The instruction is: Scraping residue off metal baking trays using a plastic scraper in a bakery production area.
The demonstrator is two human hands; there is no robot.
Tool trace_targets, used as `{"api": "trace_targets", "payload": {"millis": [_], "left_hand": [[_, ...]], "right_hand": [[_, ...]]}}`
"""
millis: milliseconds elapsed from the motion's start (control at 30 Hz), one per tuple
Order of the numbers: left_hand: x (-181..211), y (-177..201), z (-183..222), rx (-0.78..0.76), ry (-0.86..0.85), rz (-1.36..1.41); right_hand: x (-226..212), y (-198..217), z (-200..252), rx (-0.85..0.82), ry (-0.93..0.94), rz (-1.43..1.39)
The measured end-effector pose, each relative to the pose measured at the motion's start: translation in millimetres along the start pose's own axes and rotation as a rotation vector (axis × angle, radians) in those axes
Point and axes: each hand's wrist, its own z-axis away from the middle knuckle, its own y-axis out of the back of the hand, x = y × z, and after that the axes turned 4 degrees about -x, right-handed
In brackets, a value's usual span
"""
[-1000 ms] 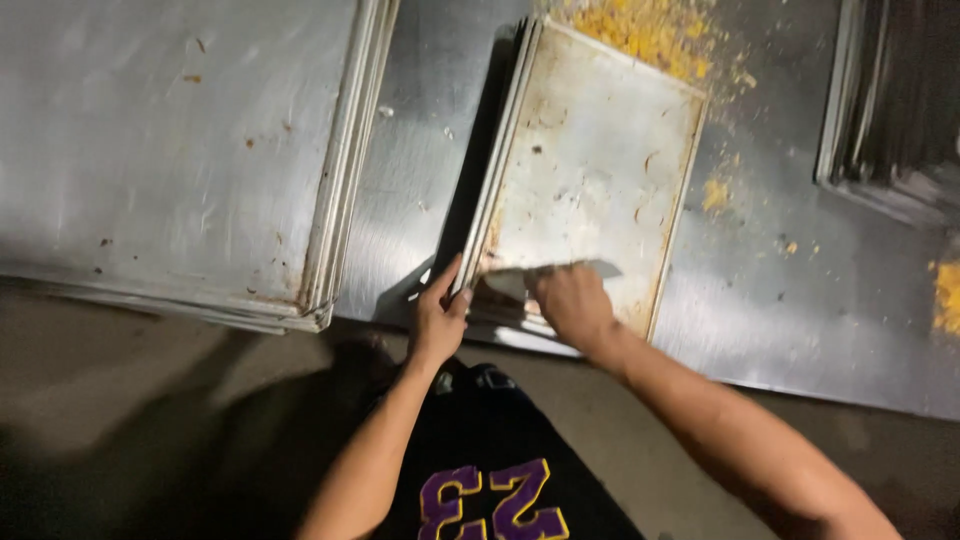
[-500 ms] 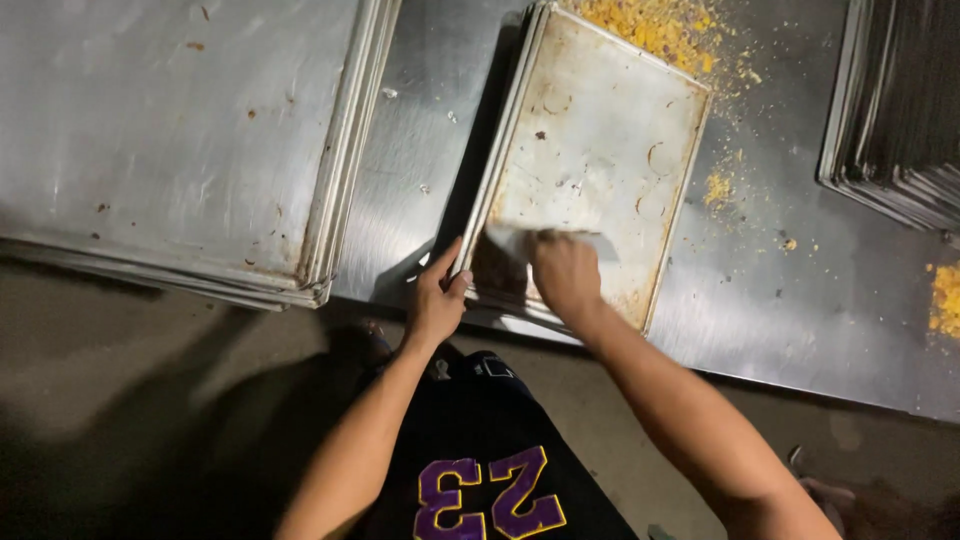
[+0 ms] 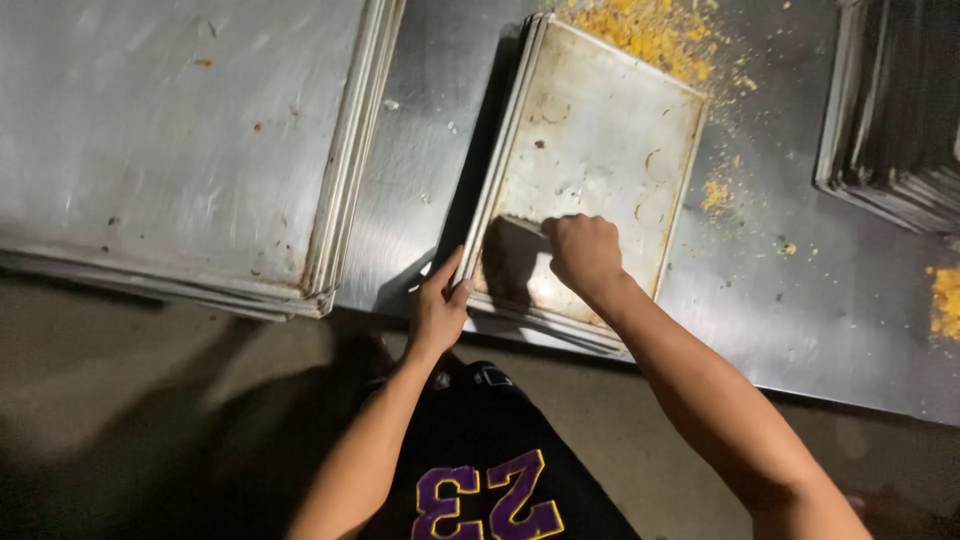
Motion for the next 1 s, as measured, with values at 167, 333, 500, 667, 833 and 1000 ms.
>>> {"api": "trace_targets", "payload": {"millis": [167, 333, 500, 667, 833, 1000], "left_hand": [[32, 3, 6, 0.007, -0.003, -0.098], [30, -2, 4, 0.023, 0.026, -0.114], [23, 0, 6, 0.044, 0.003, -0.117], [48, 2, 3, 0.021, 0.165, -0.087], [35, -2, 6, 0.048, 0.087, -0.101], [36, -2, 2, 0.079, 0.139, -0.122]], "right_hand": [[0, 2, 40, -0.202, 0.035, -0.218], [-54, -48, 69, 0.397, 0.153, -0.17], [-39, -33, 11, 0.305, 0.032, -0.386], [43, -23, -149, 0.369, -0.108, -0.177], [67, 3, -144, 0.324, 0.019, -0.179], [49, -3, -119, 0.233, 0.067, -0.137]]}}
